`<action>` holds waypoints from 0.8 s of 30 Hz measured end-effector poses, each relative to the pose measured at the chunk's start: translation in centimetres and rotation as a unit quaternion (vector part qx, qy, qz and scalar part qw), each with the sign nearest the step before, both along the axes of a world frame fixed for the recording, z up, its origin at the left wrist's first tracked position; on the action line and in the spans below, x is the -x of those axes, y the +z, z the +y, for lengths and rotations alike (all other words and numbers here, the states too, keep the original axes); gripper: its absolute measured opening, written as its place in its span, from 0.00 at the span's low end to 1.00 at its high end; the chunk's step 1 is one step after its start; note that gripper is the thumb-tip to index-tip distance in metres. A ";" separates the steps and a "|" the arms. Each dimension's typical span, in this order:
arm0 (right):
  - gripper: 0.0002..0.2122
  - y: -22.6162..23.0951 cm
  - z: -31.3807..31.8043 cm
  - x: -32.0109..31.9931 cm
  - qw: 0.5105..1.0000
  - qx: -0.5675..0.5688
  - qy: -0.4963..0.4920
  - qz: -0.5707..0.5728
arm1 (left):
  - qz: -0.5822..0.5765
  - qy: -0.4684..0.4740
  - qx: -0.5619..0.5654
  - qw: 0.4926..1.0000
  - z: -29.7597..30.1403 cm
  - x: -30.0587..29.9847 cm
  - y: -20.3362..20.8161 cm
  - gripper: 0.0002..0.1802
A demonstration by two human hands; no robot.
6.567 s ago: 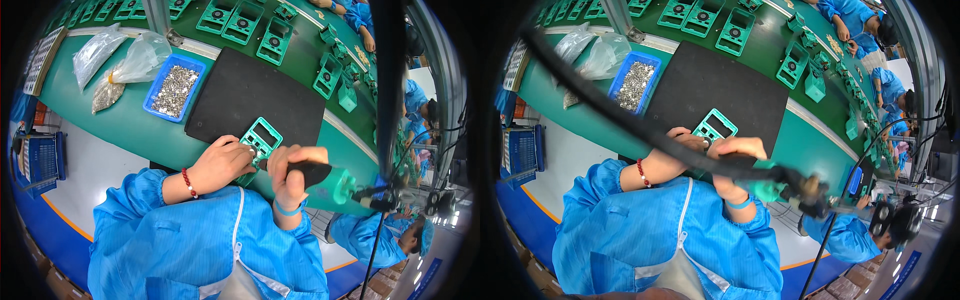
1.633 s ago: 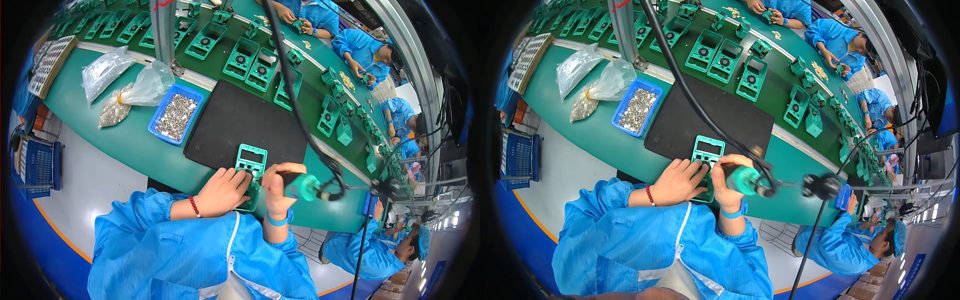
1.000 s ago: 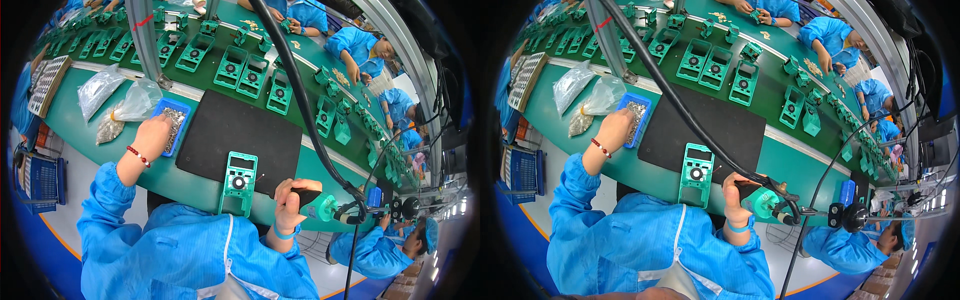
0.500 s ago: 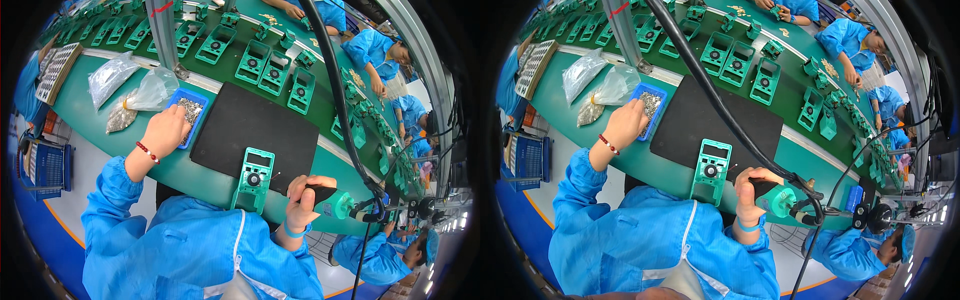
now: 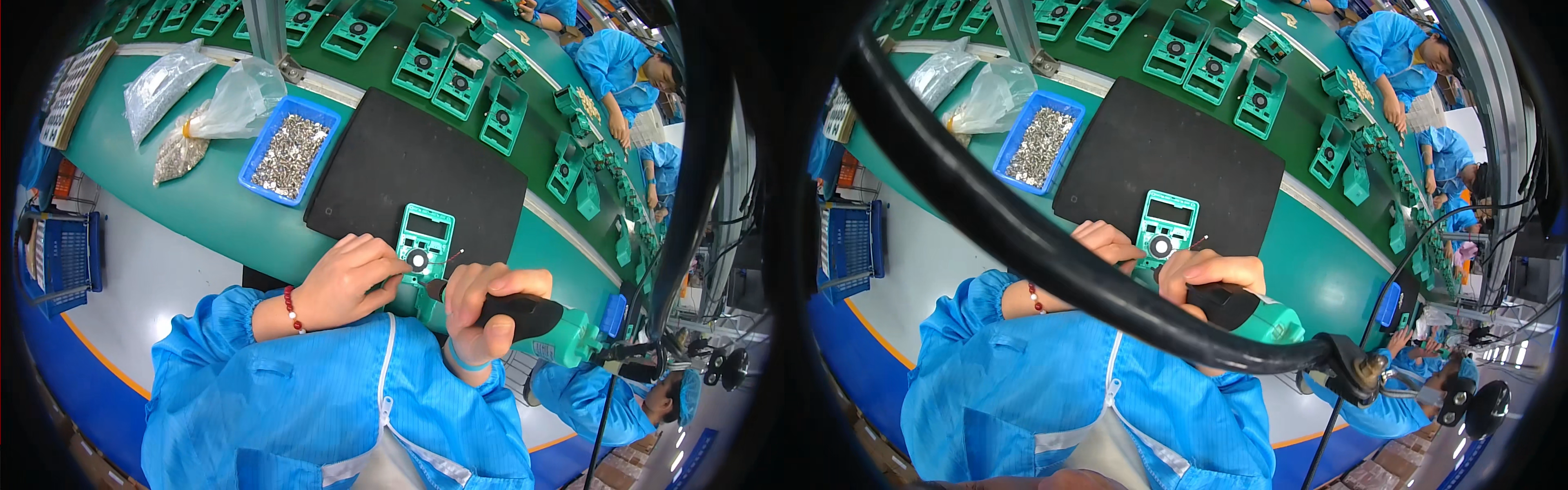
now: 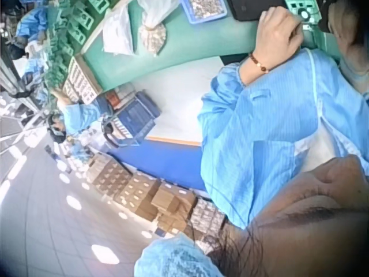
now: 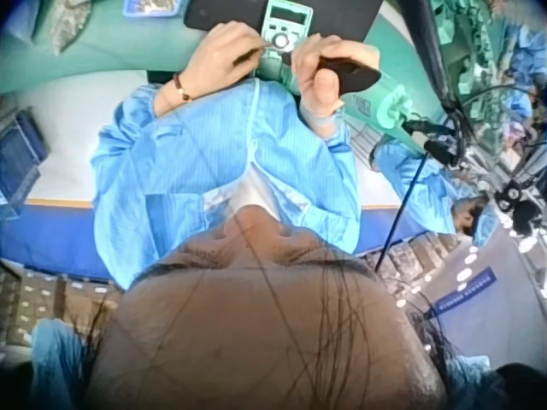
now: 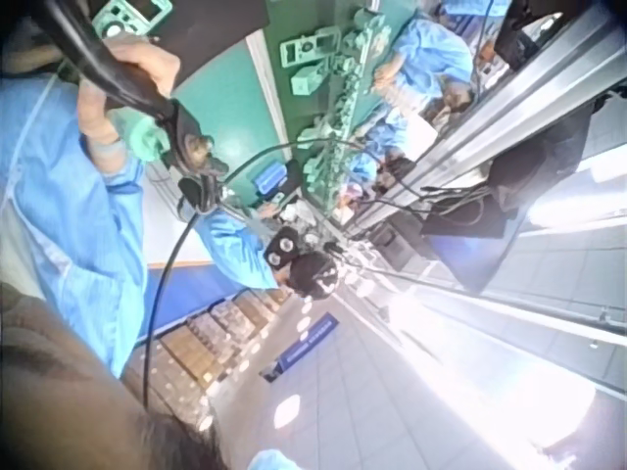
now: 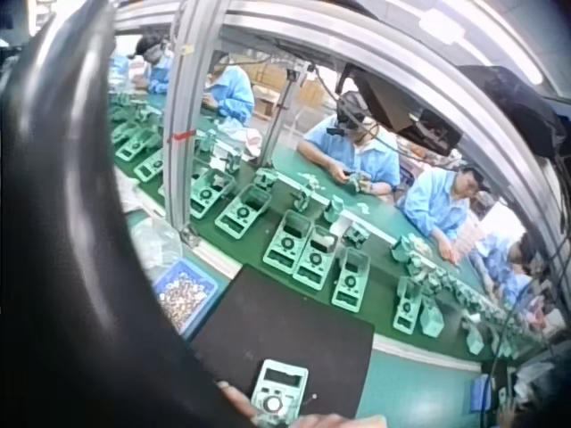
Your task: The person assembles plastic housings for electronic devices by securing them with screws using an electric screwdriver.
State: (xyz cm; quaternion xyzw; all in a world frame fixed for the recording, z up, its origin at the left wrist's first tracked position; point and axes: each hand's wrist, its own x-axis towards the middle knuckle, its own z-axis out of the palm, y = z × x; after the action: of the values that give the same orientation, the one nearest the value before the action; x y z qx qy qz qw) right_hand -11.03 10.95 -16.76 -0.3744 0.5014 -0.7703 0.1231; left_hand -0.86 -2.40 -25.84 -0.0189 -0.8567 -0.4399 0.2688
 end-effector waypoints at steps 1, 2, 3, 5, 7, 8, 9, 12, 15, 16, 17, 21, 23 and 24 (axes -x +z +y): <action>0.20 -0.2 0.0 -0.1 1.000 -0.003 0.004 -0.001 | 0.007 0.006 0.015 1.000 0.1 -0.1 -0.2 0.12; 0.20 -0.3 0.0 -0.1 1.000 0.002 0.012 0.002 | 0.008 0.006 0.011 1.000 0.2 -0.1 -0.1 0.12; 0.20 -0.3 0.1 -0.1 1.000 0.009 0.021 0.004 | 0.008 -0.004 0.005 1.000 0.2 0.0 0.1 0.11; 0.20 -0.3 0.1 -0.2 0.999 0.015 0.030 0.005 | 0.008 -0.013 -0.002 1.000 0.3 0.0 0.3 0.11; 0.21 -0.2 0.0 -0.4 1.000 0.005 0.017 0.012 | -0.001 0.004 0.004 1.000 0.5 0.0 0.4 0.11; 0.21 -0.2 0.1 -0.5 1.000 0.005 0.017 0.014 | 0.002 0.010 0.016 1.000 0.5 0.0 0.6 0.11; 0.21 -0.3 0.0 -0.5 1.000 0.004 0.018 0.014 | 0.002 0.010 0.015 1.000 0.5 -0.1 0.6 0.11; 0.21 -0.3 0.0 -0.4 0.999 0.011 0.033 0.013 | 0.004 0.006 0.011 1.000 0.5 0.0 0.6 0.11; 0.21 -0.5 0.0 -0.3 0.999 0.022 0.039 0.014 | 0.014 0.001 -0.010 1.000 0.7 0.1 0.5 0.11; 0.21 -0.6 0.1 -0.2 0.999 0.028 0.045 0.015 | 0.021 0.002 -0.009 1.000 0.7 0.1 0.3 0.11; 0.21 -0.6 0.2 -0.2 0.998 0.034 0.049 0.015 | 0.028 0.002 -0.007 1.000 0.7 0.2 0.2 0.11; 0.21 -0.7 0.1 -0.1 0.998 0.036 0.057 0.019 | 0.027 -0.008 -0.002 1.000 0.6 0.2 -0.1 0.10; 0.21 -0.7 0.1 -0.3 0.998 0.036 0.054 0.013 | 0.019 -0.017 -0.004 1.000 0.7 0.1 -0.1 0.10; 0.21 -0.8 0.1 -0.2 0.998 0.036 0.054 0.013 | 0.019 -0.017 -0.004 1.000 0.7 0.1 -0.1 0.10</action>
State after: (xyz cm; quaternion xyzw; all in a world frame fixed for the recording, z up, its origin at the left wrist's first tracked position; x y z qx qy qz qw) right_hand -10.79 11.02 -17.52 -0.4152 0.4540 -0.7750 0.1443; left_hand -0.97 -1.67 -25.97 -0.0408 -0.8492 -0.4473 0.2776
